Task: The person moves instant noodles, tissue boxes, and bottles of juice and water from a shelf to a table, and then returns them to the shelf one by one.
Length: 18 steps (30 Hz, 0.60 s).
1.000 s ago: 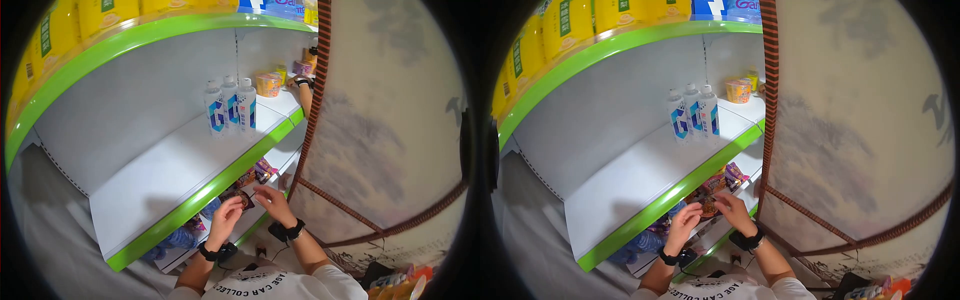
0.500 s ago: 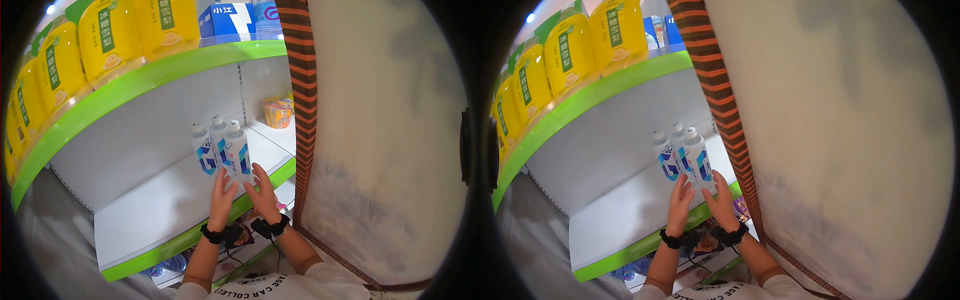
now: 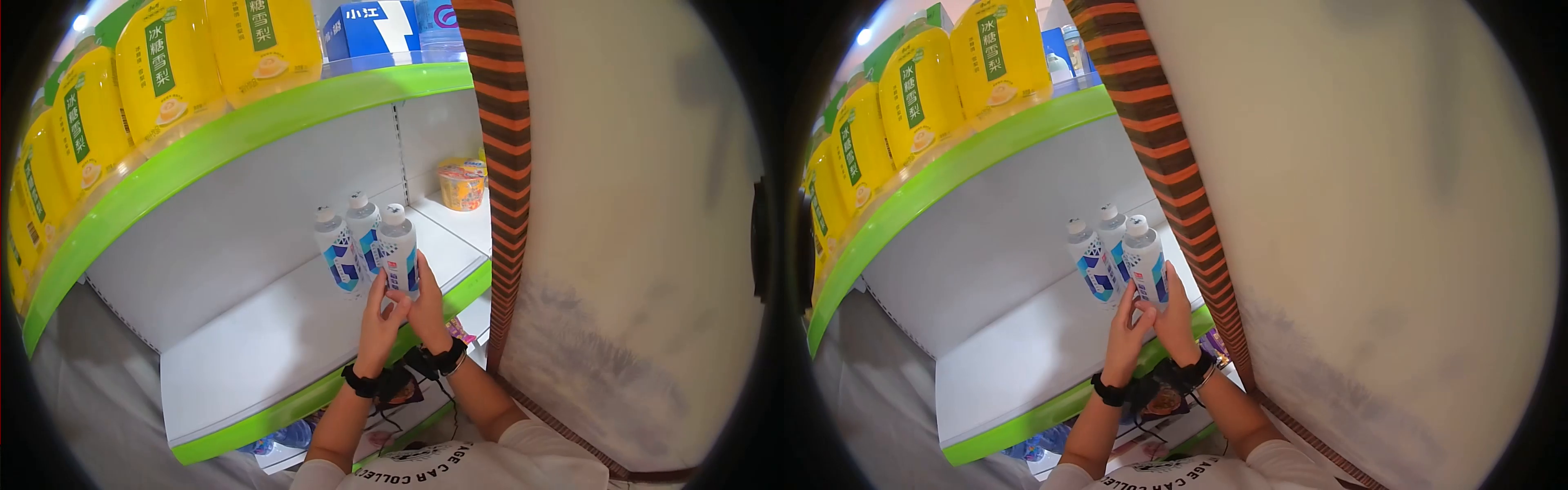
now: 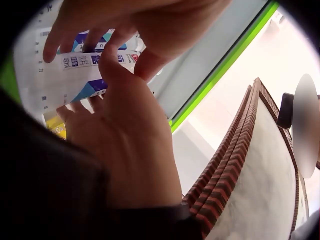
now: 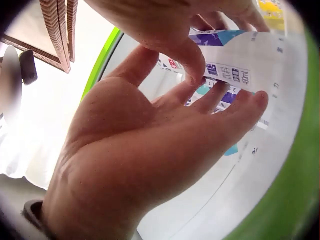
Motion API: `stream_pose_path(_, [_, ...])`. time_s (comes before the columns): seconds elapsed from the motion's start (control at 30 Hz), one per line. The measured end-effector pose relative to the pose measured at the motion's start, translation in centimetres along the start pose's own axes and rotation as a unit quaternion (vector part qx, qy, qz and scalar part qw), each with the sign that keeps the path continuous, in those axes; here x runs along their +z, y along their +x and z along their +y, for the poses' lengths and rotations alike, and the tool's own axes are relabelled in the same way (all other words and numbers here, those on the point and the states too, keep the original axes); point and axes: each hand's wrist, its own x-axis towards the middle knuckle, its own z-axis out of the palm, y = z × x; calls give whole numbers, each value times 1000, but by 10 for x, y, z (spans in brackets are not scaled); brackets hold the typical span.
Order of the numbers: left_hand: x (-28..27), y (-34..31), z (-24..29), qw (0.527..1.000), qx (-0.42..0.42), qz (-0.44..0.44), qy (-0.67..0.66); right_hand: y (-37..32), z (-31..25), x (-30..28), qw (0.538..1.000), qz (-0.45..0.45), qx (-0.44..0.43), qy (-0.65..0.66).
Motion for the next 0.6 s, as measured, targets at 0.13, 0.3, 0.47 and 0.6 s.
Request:
stream_pose_path(0.13, [-4,-22,13,999,16,-9,26,0,-13,-1,991,-13,46,128])
stream_pose_path(0.3, [-23,-52,22,993,116,2,-37,-26,-70,-5,992,43,33,111])
stream_pose_path(0.47, [-42,-90,15,986,122,-71,-87,-82,-107,-13,998,37,46,-13])
stream_pose_path(0.6, [-50,-124,-6,980,68,-130,-134,-134,-122,-20,992,65,97,-38])
